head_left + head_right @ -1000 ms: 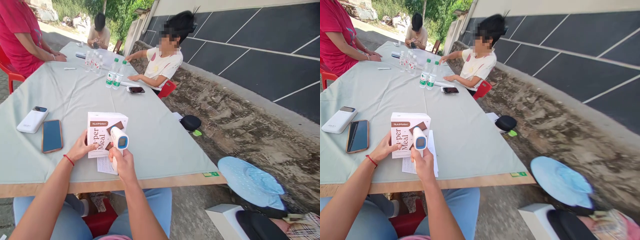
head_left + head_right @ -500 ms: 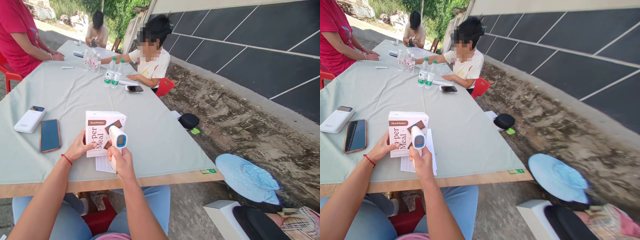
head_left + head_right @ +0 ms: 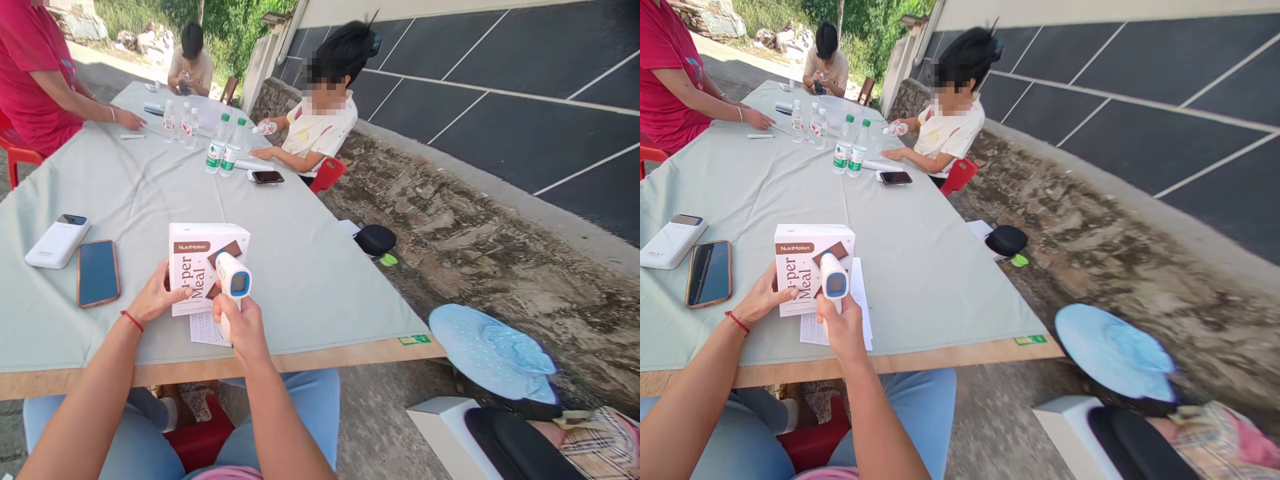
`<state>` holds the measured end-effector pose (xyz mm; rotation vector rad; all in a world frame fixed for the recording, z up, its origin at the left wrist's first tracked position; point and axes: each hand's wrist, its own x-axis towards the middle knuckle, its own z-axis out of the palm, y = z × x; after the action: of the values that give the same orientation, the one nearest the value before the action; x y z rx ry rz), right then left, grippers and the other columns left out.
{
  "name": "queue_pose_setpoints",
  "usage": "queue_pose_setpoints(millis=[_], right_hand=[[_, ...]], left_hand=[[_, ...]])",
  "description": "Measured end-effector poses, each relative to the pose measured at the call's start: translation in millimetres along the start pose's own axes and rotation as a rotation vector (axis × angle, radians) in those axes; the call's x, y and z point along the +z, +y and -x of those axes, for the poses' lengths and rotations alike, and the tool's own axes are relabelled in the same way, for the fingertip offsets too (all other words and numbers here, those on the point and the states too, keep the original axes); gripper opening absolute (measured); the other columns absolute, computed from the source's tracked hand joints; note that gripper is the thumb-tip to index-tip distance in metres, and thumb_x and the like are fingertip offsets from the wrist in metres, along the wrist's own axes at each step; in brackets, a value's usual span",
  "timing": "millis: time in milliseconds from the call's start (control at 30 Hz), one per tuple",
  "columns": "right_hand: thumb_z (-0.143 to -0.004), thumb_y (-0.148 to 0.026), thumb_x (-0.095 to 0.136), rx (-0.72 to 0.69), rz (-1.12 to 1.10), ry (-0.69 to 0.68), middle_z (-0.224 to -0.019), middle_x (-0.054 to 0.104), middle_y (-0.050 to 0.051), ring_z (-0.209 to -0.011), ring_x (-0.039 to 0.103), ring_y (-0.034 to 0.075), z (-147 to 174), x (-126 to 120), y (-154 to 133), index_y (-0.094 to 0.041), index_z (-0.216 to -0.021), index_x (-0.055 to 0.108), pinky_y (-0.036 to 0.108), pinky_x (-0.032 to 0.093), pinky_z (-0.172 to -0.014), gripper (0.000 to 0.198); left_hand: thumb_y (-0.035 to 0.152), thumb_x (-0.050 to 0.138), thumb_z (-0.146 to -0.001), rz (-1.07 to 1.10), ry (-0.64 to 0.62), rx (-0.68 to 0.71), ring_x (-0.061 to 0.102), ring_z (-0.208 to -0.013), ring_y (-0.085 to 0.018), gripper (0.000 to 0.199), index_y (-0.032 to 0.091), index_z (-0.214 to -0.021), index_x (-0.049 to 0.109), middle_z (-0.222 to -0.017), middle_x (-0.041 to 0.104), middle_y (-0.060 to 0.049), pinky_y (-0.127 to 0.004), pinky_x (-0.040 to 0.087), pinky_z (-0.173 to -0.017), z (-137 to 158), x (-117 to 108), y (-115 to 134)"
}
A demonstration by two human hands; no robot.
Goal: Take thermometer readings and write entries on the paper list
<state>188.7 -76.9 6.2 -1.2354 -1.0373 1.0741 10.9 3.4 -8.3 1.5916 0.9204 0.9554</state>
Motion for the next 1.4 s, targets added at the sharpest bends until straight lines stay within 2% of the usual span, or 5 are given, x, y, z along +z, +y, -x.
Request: queue_pose_setpoints(millis=[267, 433, 800, 1233, 1400], right_hand=[[-0.078, -0.042, 0.059, 0.048, -0.053, -0.024, -0.057, 0.05, -0.003, -0.057, 0.046, 0.013, 2, -1, -4, -0.02, -0.071, 0.057, 0.028, 0.039, -0.059, 0.023], [-0.076, -0.043, 0.062, 0.055, -0.003, -0.025, -0.059, 0.052, -0.004, -0.059, 0.048, 0.014, 4, -5, -6, -0.02, -0.079, 0.06, 0.028, 0.04, -0.061, 0.023], [-0.078, -0.045, 0.064, 0.041, 0.091, 0.033, -0.072, 0.059, 0.0, -0.068, 0.052, 0.015, 32, -57, 1, -0.019, -0.085, 0.06, 0.027, 0.043, -0.063, 0.027], [-0.078, -0.05, 0.061, 0.138, 0.212, 0.119, -0.066, 0.059, 0.0, -0.066, 0.053, 0.017, 45, -94, 22, -0.018, -0.079, 0.061, 0.028, 0.042, -0.063, 0.032], [-0.081, -0.048, 0.056, 0.064, 0.364, 0.12, -0.081, 0.066, 0.004, -0.072, 0.058, 0.019, 35, -101, 26, -0.017, -0.103, 0.064, 0.03, 0.045, -0.065, 0.039]], left_hand=[[0.057, 0.07, -0.07, -0.401, 0.082, -0.019, 0.062, -0.074, -0.023, 0.061, 0.02, -0.117, 0.055, -0.094, 0.069, -0.007, -0.036, 0.049, -0.064, 2, -7, 4], [0.05, 0.073, -0.07, -0.186, 0.067, -0.02, 0.065, -0.088, -0.027, 0.058, 0.018, -0.116, 0.055, -0.105, 0.069, -0.011, -0.032, 0.051, -0.062, 0, -6, -3], [0.046, 0.078, -0.064, -0.035, 0.105, -0.133, 0.064, -0.066, -0.02, 0.058, 0.015, -0.109, 0.058, -0.097, 0.069, -0.011, -0.022, 0.046, -0.038, -2, -5, -2], [0.057, 0.073, -0.064, -0.122, 0.08, -0.181, 0.064, -0.082, -0.025, 0.067, 0.016, -0.112, 0.053, -0.108, 0.066, -0.013, -0.025, 0.046, -0.047, -1, -4, 14], [0.057, 0.073, -0.065, -0.122, 0.082, -0.156, 0.065, -0.089, -0.029, 0.064, 0.016, -0.111, 0.054, -0.109, 0.067, -0.013, -0.029, 0.05, -0.055, -2, -5, 9]])
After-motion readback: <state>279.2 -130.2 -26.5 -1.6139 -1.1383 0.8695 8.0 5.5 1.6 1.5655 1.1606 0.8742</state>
